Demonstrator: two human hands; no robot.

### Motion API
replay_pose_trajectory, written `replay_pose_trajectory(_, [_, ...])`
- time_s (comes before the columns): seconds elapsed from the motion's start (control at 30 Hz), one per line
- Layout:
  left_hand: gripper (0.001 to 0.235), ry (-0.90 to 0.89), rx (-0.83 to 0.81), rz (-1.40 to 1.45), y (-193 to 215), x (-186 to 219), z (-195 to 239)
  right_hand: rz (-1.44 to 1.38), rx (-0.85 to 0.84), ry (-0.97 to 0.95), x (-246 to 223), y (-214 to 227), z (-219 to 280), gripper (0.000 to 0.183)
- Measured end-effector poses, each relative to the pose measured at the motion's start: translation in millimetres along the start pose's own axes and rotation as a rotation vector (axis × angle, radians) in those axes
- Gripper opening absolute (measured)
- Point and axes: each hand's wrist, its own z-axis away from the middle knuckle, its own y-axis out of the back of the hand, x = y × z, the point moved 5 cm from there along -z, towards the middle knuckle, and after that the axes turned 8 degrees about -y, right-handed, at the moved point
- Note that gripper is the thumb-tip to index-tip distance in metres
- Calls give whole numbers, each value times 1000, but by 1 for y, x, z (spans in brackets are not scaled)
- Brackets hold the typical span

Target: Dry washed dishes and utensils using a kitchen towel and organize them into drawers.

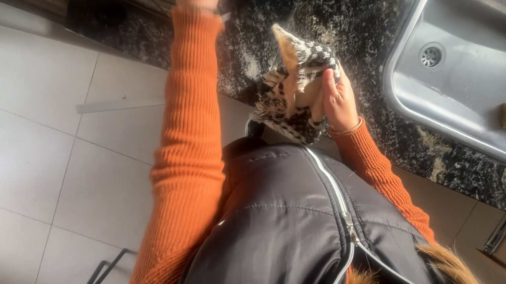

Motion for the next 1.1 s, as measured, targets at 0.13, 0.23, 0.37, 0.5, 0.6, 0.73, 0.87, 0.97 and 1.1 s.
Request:
replay_pose_trajectory(0.13, [37, 14, 12, 288, -19, -76, 43, -315, -68, 26, 2, 12, -3, 39])
replay_pose_trajectory(0.23, [22, -107, -139, 342, -20, -52, 122, -472, -134, -111, -13, 17, 4, 54])
replay_pose_trajectory(0.37, [32, -30, -418, 412, -43, -72, 193, -822, -22, -407, -93, -13, 26, 58])
replay_pose_trajectory(0.5, [46, -405, -428, 162, -77, -95, 233, -1062, -451, -157, -39, -26, 14, 45])
replay_pose_trajectory(0.6, [52, -374, -460, 66, -89, -107, 233, -546, -224, -127, -32, -24, 14, 19])
replay_pose_trajectory(0.73, [61, -297, -531, -71, -99, -122, 249, -679, -148, -279, -57, -22, 24, 15])
replay_pose_trajectory(0.87, [58, -350, -489, -44, -85, -89, 244, -701, -242, -156, -28, 9, 10, 29])
replay_pose_trajectory(0.97, [52, -138, -559, 85, -85, -87, 233, -848, -312, -333, -102, -19, 39, 68])
replay_pose_trajectory(1.1, [49, -216, -583, 56, -109, -91, 225, -890, -347, -350, -58, -33, 37, 64])
